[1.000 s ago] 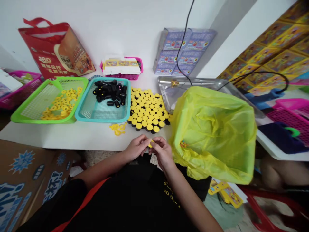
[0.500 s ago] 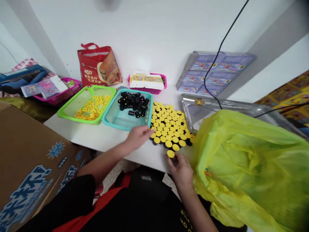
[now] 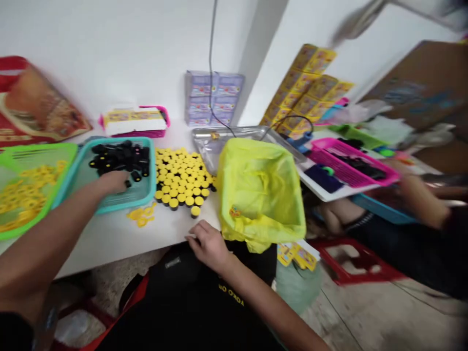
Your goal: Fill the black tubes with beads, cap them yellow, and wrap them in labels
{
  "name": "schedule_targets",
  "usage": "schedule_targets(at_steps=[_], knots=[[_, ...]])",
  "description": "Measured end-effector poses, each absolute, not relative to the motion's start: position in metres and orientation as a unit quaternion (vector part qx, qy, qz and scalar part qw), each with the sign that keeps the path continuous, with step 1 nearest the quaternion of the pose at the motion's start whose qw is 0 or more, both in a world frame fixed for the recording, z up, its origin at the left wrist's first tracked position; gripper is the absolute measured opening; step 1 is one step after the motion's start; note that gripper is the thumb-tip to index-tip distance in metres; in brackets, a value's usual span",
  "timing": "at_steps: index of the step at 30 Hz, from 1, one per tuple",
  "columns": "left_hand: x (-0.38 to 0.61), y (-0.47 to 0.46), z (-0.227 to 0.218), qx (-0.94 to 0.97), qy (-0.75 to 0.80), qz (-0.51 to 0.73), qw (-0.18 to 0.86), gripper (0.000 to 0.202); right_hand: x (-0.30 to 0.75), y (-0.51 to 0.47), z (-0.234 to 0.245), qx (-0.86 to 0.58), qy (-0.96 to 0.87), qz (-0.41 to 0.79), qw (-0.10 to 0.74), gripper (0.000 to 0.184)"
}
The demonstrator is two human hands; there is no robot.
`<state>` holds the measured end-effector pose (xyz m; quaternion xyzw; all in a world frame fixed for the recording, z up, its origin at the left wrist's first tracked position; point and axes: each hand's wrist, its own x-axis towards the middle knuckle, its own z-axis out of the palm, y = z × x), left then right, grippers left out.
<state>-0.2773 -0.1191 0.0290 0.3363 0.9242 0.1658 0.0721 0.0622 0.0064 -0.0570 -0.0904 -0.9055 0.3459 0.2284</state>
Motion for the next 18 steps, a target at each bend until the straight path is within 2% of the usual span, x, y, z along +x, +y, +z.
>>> schedule_targets(at_steps=[3, 5, 6, 7, 9, 10, 14, 18], knots=[[-0.26, -0.125, 0.046, 0.316, 0.942, 0.102, 0.047, 0.023, 0.064, 0.005, -0.038, -0.078, -0.909, 0.329, 0.244, 0.016], [-0.226, -0.128, 0.052, 0.315, 0.936, 0.156, 0.008, 0.036, 0.066, 0.005, -0.025, -0.08, -0.898, 0.318, 0.294, 0.021], [-0.203, -0.128, 0.053, 0.344, 0.907, 0.239, 0.033, 0.044, 0.068, 0.006, -0.019, -0.078, -0.893, 0.307, 0.319, 0.027], [-0.178, -0.125, 0.051, 0.384, 0.852, 0.338, 0.114, 0.046, 0.07, 0.007, -0.013, -0.073, -0.891, 0.293, 0.34, 0.034], [-0.13, -0.112, 0.042, 0.429, 0.712, 0.453, 0.322, 0.04, 0.074, 0.012, -0.004, -0.049, -0.899, 0.263, 0.348, 0.044], [-0.109, -0.103, 0.037, 0.424, 0.665, 0.479, 0.385, 0.034, 0.076, 0.015, -0.001, -0.037, -0.907, 0.249, 0.337, 0.045], [-0.063, -0.064, 0.015, 0.381, 0.582, 0.556, 0.455, 0.023, 0.092, 0.039, 0.003, -0.031, -0.926, 0.211, 0.312, 0.035], [-0.048, -0.041, -0.001, 0.371, 0.544, 0.572, 0.489, 0.031, 0.115, 0.079, -0.002, -0.129, -0.901, 0.231, 0.344, 0.022]])
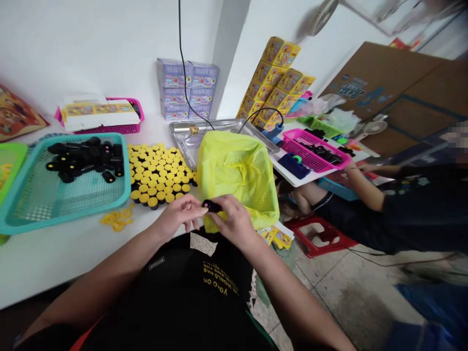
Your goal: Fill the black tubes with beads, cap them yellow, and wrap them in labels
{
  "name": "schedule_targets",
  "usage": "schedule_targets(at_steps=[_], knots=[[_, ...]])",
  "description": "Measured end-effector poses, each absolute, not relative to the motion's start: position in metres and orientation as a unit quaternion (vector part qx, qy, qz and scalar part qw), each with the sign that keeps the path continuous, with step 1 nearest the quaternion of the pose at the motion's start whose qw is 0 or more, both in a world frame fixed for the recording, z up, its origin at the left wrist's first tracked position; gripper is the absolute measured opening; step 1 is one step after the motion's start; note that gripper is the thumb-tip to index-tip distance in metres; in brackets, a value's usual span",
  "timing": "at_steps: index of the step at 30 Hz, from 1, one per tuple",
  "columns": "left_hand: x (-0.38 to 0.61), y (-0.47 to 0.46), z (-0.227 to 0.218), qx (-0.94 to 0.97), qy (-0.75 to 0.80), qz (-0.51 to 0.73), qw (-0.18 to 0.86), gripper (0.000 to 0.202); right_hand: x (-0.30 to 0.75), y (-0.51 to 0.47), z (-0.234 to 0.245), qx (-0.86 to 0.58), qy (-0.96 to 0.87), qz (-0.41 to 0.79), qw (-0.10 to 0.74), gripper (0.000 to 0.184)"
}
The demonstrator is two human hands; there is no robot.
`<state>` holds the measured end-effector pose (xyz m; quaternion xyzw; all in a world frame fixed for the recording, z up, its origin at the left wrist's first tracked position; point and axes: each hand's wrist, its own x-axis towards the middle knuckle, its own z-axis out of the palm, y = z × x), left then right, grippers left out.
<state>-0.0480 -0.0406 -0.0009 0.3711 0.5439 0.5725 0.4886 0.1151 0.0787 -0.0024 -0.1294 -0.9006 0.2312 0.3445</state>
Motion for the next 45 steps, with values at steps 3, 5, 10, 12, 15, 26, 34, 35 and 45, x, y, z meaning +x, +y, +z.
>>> schedule_targets(at_steps=[3, 5, 10, 12, 15, 26, 34, 35, 45], knots=[[-0.036, -0.031, -0.015, 0.373, 0.603, 0.557, 0.433, 0.033, 0.129, 0.115, -0.01, -0.192, -0.889, 0.25, 0.331, 0.017], [-0.028, -0.024, -0.025, 0.375, 0.623, 0.553, 0.407, 0.033, 0.134, 0.138, -0.013, -0.224, -0.9, 0.234, 0.291, 0.017], [-0.019, -0.008, -0.048, 0.329, 0.62, 0.58, 0.414, 0.038, 0.127, 0.175, -0.012, -0.243, -0.959, 0.12, 0.076, 0.028], [-0.019, -0.006, -0.052, 0.309, 0.606, 0.59, 0.435, 0.04, 0.119, 0.179, -0.011, -0.223, -0.971, 0.084, -0.001, 0.028], [-0.018, -0.005, -0.054, 0.283, 0.577, 0.614, 0.459, 0.042, 0.107, 0.177, -0.01, -0.202, -0.975, 0.081, -0.041, 0.026], [-0.015, -0.006, -0.053, 0.277, 0.563, 0.629, 0.459, 0.045, 0.082, 0.16, -0.013, -0.185, -0.966, 0.182, -0.009, 0.021], [-0.018, -0.024, -0.051, 0.382, 0.608, 0.615, 0.326, 0.025, 0.124, 0.151, -0.009, -0.242, -0.883, 0.346, 0.204, 0.02], [-0.017, -0.026, -0.049, 0.414, 0.606, 0.617, 0.283, 0.021, 0.127, 0.145, -0.008, -0.228, -0.861, 0.38, 0.249, 0.022], [-0.017, -0.056, -0.031, 0.559, 0.584, 0.589, 0.013, 0.021, 0.113, 0.07, 0.007, -0.086, -0.855, 0.328, 0.393, 0.02]])
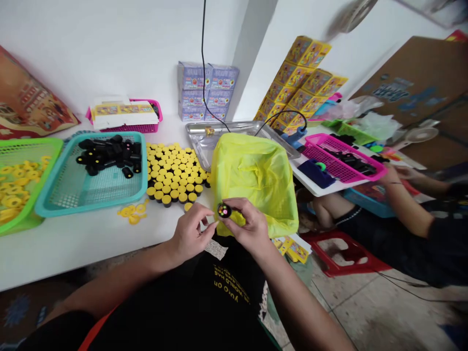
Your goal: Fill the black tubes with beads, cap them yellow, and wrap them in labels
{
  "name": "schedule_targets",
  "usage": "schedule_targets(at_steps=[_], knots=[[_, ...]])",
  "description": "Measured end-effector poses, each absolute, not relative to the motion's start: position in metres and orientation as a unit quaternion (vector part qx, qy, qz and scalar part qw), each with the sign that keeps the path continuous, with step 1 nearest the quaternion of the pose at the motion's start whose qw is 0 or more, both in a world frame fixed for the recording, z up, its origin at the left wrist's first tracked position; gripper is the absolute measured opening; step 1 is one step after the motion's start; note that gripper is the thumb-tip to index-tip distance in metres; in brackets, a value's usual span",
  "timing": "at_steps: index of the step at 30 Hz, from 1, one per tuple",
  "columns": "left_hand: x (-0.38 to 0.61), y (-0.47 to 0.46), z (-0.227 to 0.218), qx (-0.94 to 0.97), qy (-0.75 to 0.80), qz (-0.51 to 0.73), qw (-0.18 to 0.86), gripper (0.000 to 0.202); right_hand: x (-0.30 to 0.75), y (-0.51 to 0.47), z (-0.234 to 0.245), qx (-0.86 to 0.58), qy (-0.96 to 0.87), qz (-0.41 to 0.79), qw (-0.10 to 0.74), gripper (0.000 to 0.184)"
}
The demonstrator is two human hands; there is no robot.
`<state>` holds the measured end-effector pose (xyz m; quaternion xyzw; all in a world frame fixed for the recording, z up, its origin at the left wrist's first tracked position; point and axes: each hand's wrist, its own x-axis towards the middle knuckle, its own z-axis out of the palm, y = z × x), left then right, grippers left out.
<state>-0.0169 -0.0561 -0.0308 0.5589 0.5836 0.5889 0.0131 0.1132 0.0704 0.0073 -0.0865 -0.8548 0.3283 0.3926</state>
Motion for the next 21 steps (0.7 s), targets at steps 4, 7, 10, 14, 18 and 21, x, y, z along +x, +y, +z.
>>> schedule_targets(at_steps=[4, 7, 10, 14, 18, 21], knots=[[-0.023, -0.067, -0.039, 0.559, 0.599, 0.57, 0.055, 0.013, 0.118, 0.087, 0.008, -0.111, -0.867, 0.268, 0.405, 0.017], [-0.026, -0.071, -0.045, 0.57, 0.603, 0.553, 0.073, 0.006, 0.128, 0.119, 0.004, -0.161, -0.907, 0.125, 0.367, 0.015], [-0.028, -0.073, -0.048, 0.588, 0.603, 0.534, 0.076, 0.011, 0.138, 0.147, -0.001, -0.237, -0.934, 0.009, 0.267, 0.013], [-0.028, -0.074, -0.051, 0.61, 0.598, 0.51, 0.1, 0.012, 0.143, 0.155, -0.005, -0.297, -0.918, 0.011, 0.264, 0.016], [-0.027, -0.074, -0.054, 0.607, 0.611, 0.491, 0.129, 0.013, 0.143, 0.148, -0.006, -0.329, -0.911, 0.002, 0.247, 0.014], [-0.027, -0.073, -0.056, 0.607, 0.617, 0.481, 0.14, 0.014, 0.143, 0.147, -0.005, -0.344, -0.908, 0.027, 0.238, 0.012]])
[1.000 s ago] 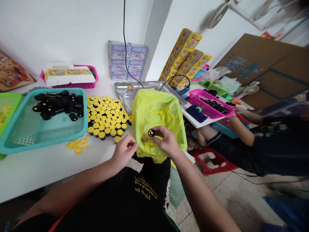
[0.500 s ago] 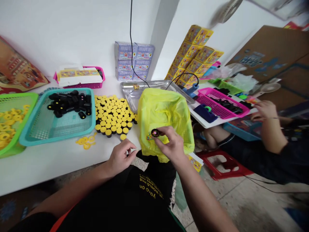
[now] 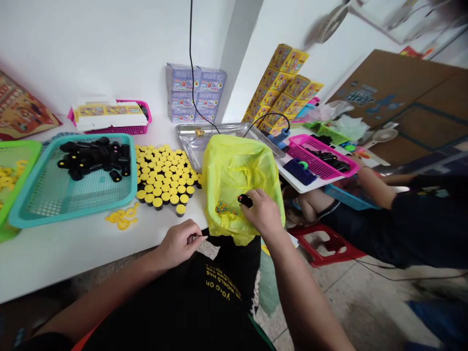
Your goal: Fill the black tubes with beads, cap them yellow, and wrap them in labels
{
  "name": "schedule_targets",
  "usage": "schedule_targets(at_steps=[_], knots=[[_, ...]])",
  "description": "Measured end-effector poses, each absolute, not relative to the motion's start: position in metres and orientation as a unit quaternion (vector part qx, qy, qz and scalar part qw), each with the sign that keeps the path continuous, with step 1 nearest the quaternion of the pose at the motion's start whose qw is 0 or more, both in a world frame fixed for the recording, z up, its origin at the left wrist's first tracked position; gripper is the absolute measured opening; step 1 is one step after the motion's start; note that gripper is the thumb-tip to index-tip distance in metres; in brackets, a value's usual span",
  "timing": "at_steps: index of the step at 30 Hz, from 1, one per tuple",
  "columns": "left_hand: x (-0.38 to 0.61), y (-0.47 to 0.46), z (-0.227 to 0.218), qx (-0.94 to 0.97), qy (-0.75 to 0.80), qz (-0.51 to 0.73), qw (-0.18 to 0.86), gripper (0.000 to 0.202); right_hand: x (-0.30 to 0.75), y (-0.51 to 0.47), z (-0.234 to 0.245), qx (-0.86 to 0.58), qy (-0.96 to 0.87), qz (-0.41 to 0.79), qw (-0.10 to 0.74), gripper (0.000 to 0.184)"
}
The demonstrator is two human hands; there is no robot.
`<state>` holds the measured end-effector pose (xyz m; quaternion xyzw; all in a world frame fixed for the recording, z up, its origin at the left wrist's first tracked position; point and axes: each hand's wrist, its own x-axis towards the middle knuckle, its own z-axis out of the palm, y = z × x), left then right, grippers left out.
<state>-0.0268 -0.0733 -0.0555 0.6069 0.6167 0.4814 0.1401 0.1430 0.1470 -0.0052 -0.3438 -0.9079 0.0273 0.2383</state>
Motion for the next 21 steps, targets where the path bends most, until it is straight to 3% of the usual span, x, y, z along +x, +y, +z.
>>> schedule_targets(at_steps=[5, 9, 12, 15, 18, 21], knots=[[-0.026, -0.074, -0.056, 0.603, 0.62, 0.478, 0.151, 0.014, 0.139, 0.136, -0.004, -0.336, -0.832, 0.262, 0.355, 0.022], [-0.026, -0.076, -0.051, 0.587, 0.629, 0.493, 0.126, 0.01, 0.128, 0.102, -0.003, -0.249, -0.77, 0.42, 0.411, 0.027], [-0.028, -0.078, -0.048, 0.564, 0.631, 0.526, 0.084, 0.01, 0.117, 0.074, -0.003, -0.195, -0.78, 0.424, 0.416, 0.024], [-0.03, -0.081, -0.047, 0.552, 0.632, 0.544, 0.019, 0.026, 0.104, 0.054, -0.007, -0.144, -0.816, 0.389, 0.404, 0.021], [-0.031, -0.085, -0.05, 0.557, 0.644, 0.524, -0.031, 0.04, 0.089, 0.04, -0.02, -0.116, -0.84, 0.377, 0.372, 0.016], [-0.039, -0.097, -0.058, 0.556, 0.688, 0.466, -0.023, 0.039, 0.074, 0.029, -0.042, -0.138, -0.857, 0.385, 0.314, 0.013]])
